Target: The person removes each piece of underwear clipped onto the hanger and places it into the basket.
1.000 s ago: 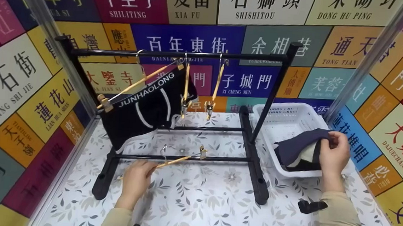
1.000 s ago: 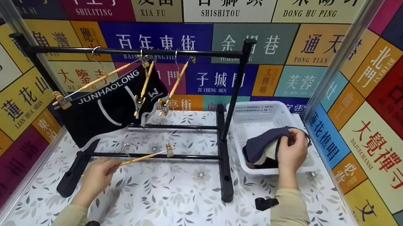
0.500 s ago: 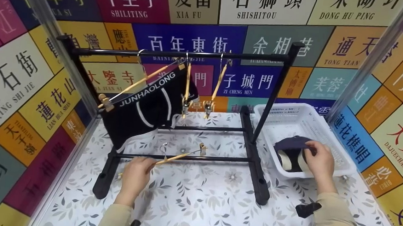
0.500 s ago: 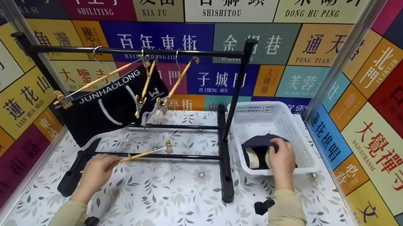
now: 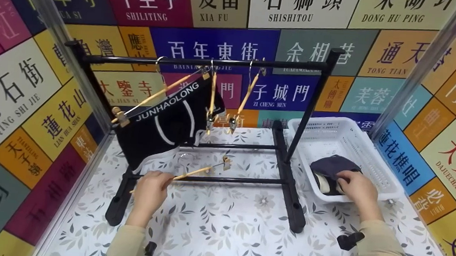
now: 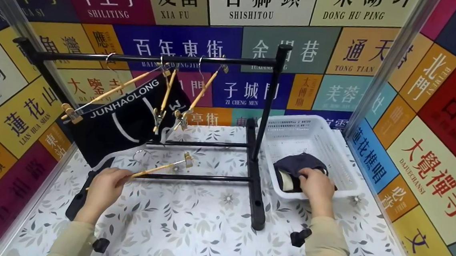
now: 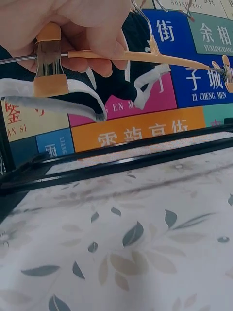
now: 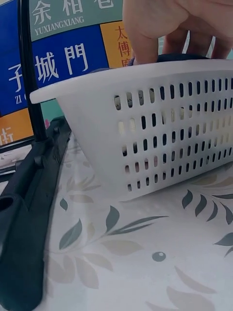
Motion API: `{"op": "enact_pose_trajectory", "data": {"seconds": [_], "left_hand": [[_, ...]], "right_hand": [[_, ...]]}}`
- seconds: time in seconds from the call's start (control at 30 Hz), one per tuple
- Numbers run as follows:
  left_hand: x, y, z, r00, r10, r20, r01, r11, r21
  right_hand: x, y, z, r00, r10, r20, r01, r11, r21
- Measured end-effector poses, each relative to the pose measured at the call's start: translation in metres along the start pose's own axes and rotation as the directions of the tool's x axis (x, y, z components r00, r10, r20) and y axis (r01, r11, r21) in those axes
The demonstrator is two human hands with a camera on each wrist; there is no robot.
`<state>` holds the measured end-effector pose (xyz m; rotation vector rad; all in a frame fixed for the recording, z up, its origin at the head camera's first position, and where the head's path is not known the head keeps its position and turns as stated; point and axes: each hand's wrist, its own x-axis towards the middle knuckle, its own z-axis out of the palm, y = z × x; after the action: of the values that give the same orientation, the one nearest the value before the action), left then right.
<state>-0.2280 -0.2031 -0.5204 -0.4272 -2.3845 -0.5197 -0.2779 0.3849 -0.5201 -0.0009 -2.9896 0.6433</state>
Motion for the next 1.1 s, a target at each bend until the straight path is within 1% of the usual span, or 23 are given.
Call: {"op": "enact_pose_trajectory", "data": {"seconds": [0.13,0.33,0.47,0.63,0.73,0.93,1.1], "left_hand": [[0.006,-0.001,-0.004,1.0,-0.012,0.003,0.012,1.0,0.005],[0.017,-0.003,-0.012,1.0,-0.017,0.002,0.017,1.0,0.021],[0.025,-0.003,-0.021,0.999,-0.036,0.023,0.035,0.999,0.042],[0.037,-0.002,-0.033,0.998,-0.048,0.049,0.045,0.997,0.058],[0.044,-0.002,-0.04,0.998,-0.05,0.042,0.047,0.997,0.058],[0.057,-0.002,-0.049,0.998,-0.065,0.024,0.064,0.996,0.056],[0.067,-0.002,-0.057,0.996,-0.079,0.034,0.076,0.995,0.064]], "right_hand": [[0.001,0.0,-0.001,0.999,0.012,0.049,-0.012,1.0,-0.007],[0.0,0.002,0.001,0.991,-0.008,0.134,0.008,1.0,0.0],[-0.002,0.003,0.005,0.985,0.001,0.173,-0.001,1.0,0.0],[-0.003,0.003,0.007,0.984,0.019,0.179,-0.016,1.0,-0.022],[-0.003,0.003,0.007,0.982,0.026,0.186,-0.02,0.999,-0.035],[-0.001,0.002,0.005,0.972,0.047,0.23,-0.035,0.998,-0.055],[0.001,0.003,0.007,0.973,0.036,0.228,-0.023,0.998,-0.057]]}}
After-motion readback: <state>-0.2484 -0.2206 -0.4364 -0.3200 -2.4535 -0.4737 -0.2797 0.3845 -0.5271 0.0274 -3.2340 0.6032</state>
